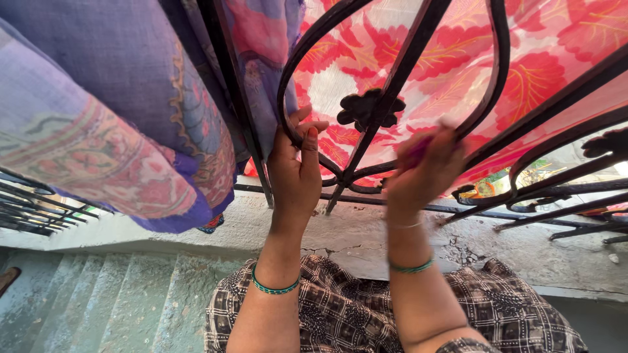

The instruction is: The person cleans a black metal window grill with a purple cloth by hand, wiping the bars and decorative scrollwork.

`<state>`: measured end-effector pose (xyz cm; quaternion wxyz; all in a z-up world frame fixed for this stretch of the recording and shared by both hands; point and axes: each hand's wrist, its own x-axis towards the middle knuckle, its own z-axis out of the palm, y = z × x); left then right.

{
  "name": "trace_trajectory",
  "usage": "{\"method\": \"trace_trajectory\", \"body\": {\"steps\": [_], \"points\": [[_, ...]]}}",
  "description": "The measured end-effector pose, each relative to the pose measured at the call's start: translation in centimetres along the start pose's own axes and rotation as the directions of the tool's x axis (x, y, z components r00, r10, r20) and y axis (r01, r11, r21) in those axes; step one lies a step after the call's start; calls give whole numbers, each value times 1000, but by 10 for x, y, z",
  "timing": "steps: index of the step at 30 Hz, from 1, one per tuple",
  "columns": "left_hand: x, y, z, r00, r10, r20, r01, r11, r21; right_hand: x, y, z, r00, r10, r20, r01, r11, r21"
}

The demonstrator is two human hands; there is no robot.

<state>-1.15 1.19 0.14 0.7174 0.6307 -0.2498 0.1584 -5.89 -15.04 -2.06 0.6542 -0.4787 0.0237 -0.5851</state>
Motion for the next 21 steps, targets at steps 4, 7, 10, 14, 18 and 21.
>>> {"method": "trace_trajectory", "body": {"steps": [4,7,10,14,18,21], "points": [[1,2,-3,1000,4,7,-4,998,62,-95,38,10,996,19,91,10,954,-300],[3,7,-9,1000,9,23,-13,985,171,-97,33,5,983,96,154,-78,990,-120],[3,7,-10,1000,6,26,-12,976,218,-67,41,-5,999,-2,48,3,1000,-22],[2,4,-13,999,-16,43,8,984,178,18,-31,16,954,-296,35,280,848,-451],[3,-1,-7,999,-1,43,-3,996,91,72,-110,62,841,-389,376,536,696,-478],[3,-4,-4,998,-18,59,14,998,67,88,-130,81,748,-392,535,647,608,-460]]}}
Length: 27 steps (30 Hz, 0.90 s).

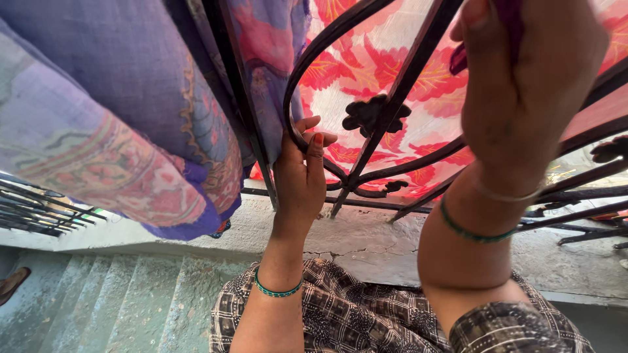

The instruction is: The person cleans a black metal window grill with a purple cloth by hand, wiping the bars and decorative scrollwork.

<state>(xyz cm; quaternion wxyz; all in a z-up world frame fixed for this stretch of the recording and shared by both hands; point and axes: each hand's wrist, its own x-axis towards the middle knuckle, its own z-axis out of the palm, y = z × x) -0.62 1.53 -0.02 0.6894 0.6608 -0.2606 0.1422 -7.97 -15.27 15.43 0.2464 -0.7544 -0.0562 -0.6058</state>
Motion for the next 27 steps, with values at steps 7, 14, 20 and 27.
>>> {"method": "trace_trajectory", "body": {"steps": [7,14,20,27], "points": [[2,8,-1,1000,-12,-15,13,993,118,-1,20,-5,992,-56,114,52,998,46],[-8,33,-1,972,202,-120,-176,964,201,-60,47,-7,968,249,-17,-226,905,361],[-14,44,-5,847,513,-142,-471,846,248,-203,67,44,850,523,-55,-440,764,472],[-26,39,9,821,559,-114,-485,789,378,-257,21,58,772,528,353,-618,755,220]]}}
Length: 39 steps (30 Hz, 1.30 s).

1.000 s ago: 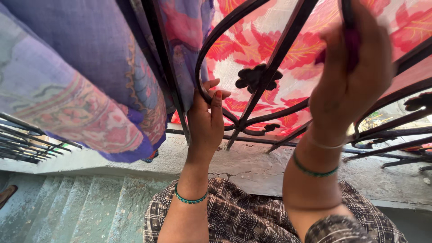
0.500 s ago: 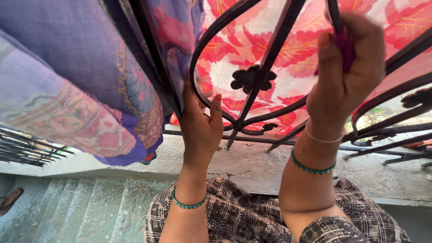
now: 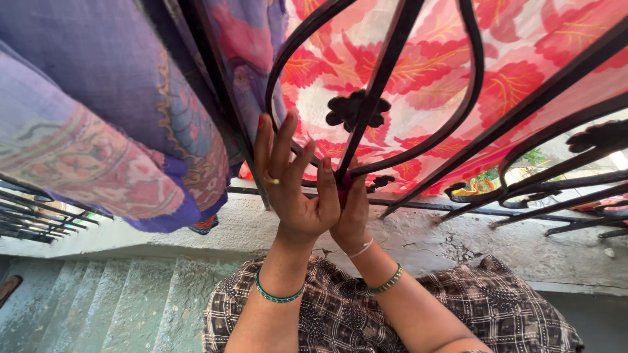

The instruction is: The person cleans a black metal window grill with a purple cloth by hand, wiping the bars and decorative scrollwork.

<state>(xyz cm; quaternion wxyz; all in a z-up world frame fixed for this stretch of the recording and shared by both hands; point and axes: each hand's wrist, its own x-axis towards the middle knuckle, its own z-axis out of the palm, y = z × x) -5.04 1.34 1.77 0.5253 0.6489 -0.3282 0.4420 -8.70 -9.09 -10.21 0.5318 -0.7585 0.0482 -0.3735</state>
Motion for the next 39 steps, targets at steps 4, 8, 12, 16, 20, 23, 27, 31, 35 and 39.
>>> {"method": "trace_trajectory", "body": {"steps": [4,8,12,16,20,23,27,31,35,39], "points": [[-2,4,5,994,106,-3,-106,993,56,3,-3,-32,910,-381,164,413,795,-444],[-4,13,14,964,259,64,-258,966,-14,-5,-11,-79,765,-329,554,641,463,-611],[-4,19,29,941,312,133,-292,945,-148,2,-8,-119,715,-220,664,671,483,-562],[-12,16,37,909,268,319,-220,959,-179,8,13,-144,816,-454,358,578,614,-537],[-26,13,59,894,220,389,-159,970,-183,25,71,-132,675,-616,406,705,377,-601],[-31,11,66,886,188,423,-107,972,-208,19,93,-120,658,-632,410,726,386,-569],[-37,7,69,888,110,446,17,962,-272,9,101,-129,717,-607,342,690,552,-468],[-33,11,71,874,61,482,97,951,-295,2,75,-145,751,-633,187,656,685,-315],[-31,21,71,795,63,603,329,791,-516,1,10,-142,965,-264,1,244,895,373],[-34,25,71,774,-55,631,395,820,-414,18,-28,-147,978,-157,137,77,884,462]]}}
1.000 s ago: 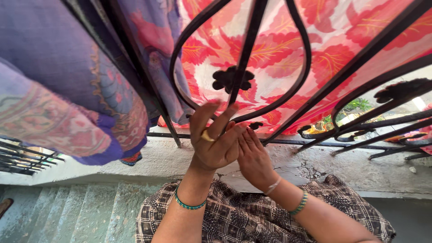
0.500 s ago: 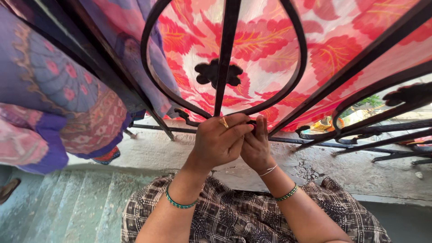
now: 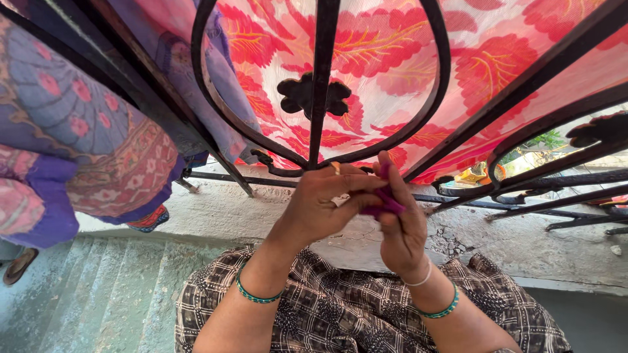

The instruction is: The person cleans a black metal window grill with a purple cloth by hand, wiping the bars and decorative scrollwork.

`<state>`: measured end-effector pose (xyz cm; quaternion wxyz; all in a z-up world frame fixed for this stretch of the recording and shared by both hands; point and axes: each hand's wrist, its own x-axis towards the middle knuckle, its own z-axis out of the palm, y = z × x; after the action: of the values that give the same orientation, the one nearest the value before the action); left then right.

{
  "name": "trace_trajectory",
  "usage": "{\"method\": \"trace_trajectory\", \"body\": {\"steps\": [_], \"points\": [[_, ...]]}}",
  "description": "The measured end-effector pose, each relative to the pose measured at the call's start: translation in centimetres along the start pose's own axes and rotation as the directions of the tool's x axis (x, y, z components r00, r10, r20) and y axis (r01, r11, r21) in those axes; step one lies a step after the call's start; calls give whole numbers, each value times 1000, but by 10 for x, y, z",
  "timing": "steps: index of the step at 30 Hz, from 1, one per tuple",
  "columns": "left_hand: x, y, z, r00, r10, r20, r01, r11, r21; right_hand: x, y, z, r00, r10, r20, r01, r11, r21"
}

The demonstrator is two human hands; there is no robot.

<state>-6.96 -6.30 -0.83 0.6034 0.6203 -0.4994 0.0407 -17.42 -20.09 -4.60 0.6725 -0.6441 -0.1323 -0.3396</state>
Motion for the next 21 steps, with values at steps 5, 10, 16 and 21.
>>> {"method": "trace_trajectory", "body": {"steps": [5,10,16,21], "points": [[-3,-2,-7,977,-3,-215,-7,999,-46,12,-7,-18,948,-315,40,251,668,-700],[-2,-4,-7,889,2,-458,0,1000,5,22,-14,-32,954,-277,-112,134,733,-667],[-7,-5,15,987,71,-147,-18,942,336,21,-6,-20,963,-260,74,232,656,-719],[-13,-21,32,999,23,45,-47,729,683,16,23,-18,974,-211,87,184,501,-846]]}}
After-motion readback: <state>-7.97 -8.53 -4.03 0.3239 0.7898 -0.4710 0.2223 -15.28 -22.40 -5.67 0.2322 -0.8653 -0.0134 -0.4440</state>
